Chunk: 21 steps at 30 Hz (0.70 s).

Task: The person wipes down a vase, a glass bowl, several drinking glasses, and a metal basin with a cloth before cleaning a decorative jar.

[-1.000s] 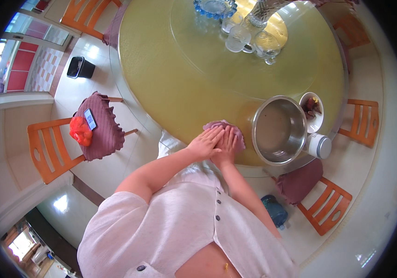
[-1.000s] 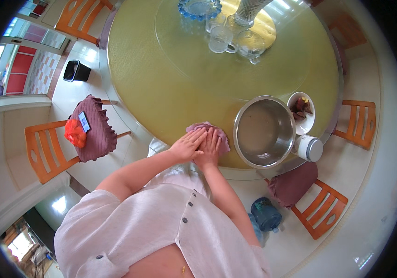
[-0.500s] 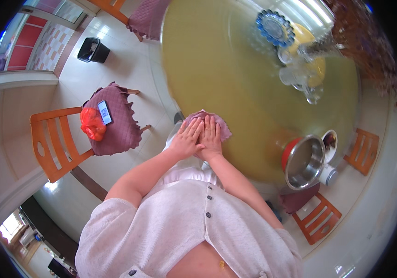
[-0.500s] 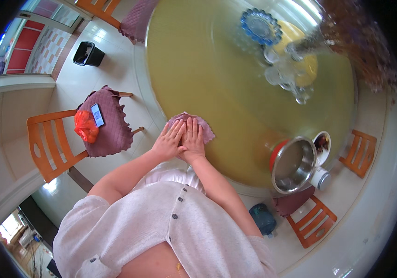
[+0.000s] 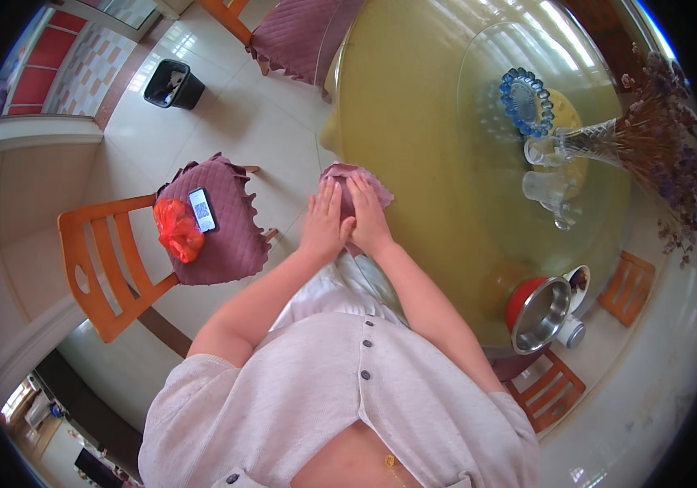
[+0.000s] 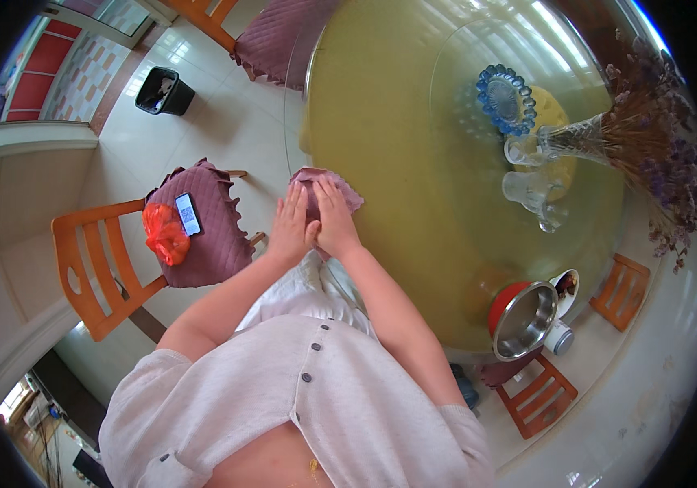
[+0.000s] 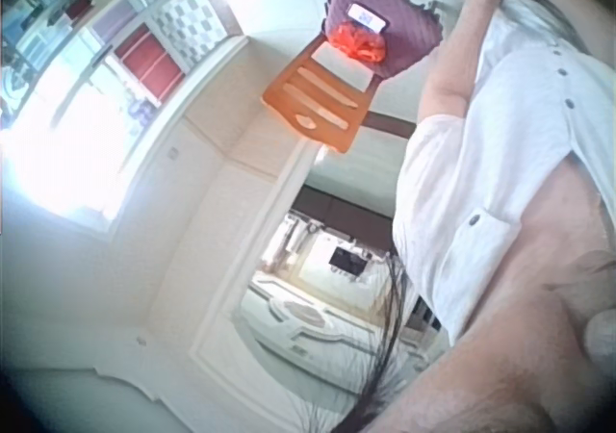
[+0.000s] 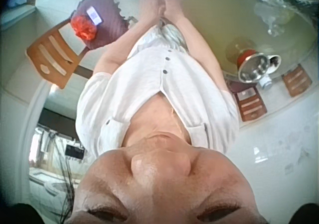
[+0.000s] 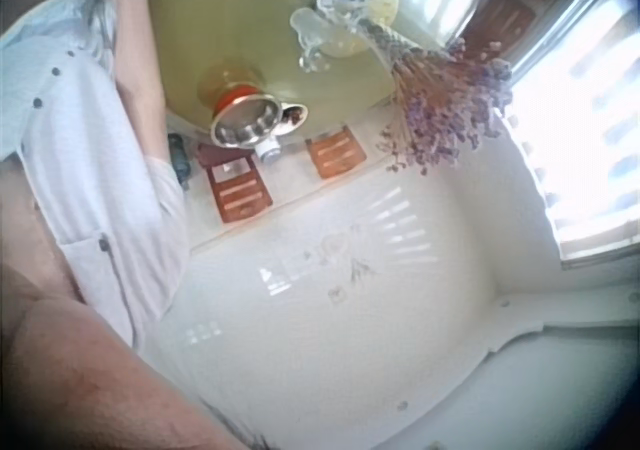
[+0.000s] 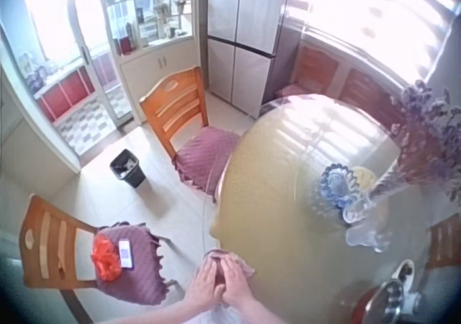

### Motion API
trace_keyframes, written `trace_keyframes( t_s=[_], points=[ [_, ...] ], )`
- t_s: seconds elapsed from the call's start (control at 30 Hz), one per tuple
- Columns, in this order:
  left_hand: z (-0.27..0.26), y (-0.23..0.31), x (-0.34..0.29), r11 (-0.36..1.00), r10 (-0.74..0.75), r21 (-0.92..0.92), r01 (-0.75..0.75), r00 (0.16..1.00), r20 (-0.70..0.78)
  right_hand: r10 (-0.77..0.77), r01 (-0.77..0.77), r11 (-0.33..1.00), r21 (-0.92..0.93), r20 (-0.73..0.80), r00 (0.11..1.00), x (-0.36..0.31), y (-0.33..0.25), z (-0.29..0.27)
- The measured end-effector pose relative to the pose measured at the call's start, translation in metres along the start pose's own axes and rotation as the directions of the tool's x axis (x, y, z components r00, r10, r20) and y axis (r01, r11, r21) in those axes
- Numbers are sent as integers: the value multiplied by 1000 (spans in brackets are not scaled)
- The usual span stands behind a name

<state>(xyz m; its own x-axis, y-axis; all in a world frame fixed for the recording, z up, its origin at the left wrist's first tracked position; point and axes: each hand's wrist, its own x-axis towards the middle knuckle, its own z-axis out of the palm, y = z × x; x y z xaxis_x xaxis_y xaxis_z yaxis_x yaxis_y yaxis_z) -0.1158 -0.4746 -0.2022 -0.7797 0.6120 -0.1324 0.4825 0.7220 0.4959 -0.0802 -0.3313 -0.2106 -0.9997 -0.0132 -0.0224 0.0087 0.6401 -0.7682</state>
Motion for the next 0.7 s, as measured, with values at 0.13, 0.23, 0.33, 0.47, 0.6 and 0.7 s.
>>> trace_keyframes(
  t_s=[0.13, 0.23, 0.33, 0.47, 0.6, 0.7],
  points=[
    [34, 12, 5, 905, -337, -290, 313, 941, -35, 139, -158, 923, -350, -79, 987, -20, 4, 20],
    [41, 17, 20, 665, -526, -615, 425, 850, 19, 124, -125, 872, -472, -34, 992, -9, 8, 16],
    [35, -17, 40, 543, -552, -708, 450, 828, 103, 113, -79, 880, -468, 46, 993, 12, -11, 15],
    [64, -50, 55, 246, -598, -870, 428, 773, 212, 103, -64, 878, -474, 57, 993, 35, -8, 33],
    [37, -61, 95, 200, -430, -866, 458, 835, 342, 240, -169, 811, -561, 55, 969, 86, -6, 40],
    [32, -88, 127, 101, -375, -909, 405, 861, 342, 282, -210, 731, -650, 6, 960, 121, -9, 45]
  ],
)
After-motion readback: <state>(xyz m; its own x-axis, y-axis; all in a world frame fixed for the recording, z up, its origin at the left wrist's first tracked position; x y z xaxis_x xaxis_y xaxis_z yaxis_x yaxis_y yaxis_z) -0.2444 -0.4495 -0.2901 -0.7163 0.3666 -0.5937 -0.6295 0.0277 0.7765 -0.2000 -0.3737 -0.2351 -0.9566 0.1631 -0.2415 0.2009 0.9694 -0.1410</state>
